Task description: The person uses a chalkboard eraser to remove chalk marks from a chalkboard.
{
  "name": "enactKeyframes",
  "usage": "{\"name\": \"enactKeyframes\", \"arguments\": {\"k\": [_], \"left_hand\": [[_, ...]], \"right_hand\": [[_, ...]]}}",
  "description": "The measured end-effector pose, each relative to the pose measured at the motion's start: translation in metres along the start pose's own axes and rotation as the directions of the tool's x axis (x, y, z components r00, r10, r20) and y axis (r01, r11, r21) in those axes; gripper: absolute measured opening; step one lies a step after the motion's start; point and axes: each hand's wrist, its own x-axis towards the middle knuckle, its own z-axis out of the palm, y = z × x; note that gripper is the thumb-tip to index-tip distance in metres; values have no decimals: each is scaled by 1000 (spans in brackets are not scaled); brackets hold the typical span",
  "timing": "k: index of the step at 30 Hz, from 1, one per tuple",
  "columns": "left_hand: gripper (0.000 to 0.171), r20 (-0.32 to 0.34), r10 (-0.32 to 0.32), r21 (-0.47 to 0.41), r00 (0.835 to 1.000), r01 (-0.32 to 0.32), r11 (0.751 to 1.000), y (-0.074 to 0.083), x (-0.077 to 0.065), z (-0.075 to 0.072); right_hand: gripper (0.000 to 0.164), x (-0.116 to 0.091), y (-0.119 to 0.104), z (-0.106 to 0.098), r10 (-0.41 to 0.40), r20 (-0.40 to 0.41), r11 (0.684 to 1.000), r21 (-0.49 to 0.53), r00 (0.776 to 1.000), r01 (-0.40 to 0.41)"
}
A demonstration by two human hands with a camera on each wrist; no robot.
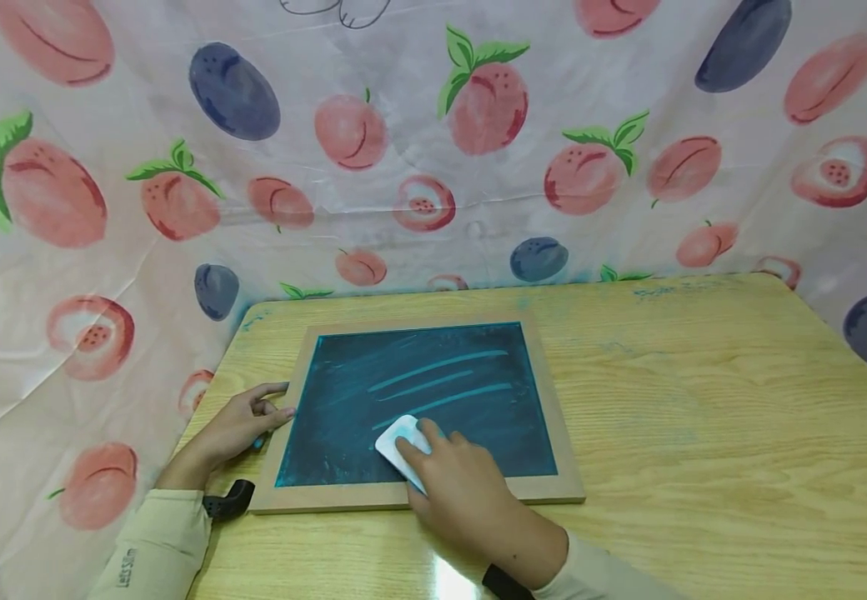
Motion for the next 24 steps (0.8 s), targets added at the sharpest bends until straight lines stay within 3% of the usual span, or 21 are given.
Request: {"name": "enactKeyframes", "arguments": {"k": [5,14,24], "left_hand": [[70,-3,0,-1,1000,0,1000,2,0,1],[71,-10,-7,16,1000,7,1000,0,1,1],[71,-8,4,17,1000,-4,1000,0,1,1]], "right_hand": [[54,-7,26,-8,88,-30,995,-38,996,-89],[53,-28,73,-20,148,-126,981,-103,981,-162],[51,-37,83,-23,185,-132,976,-93,974,-198]]}}
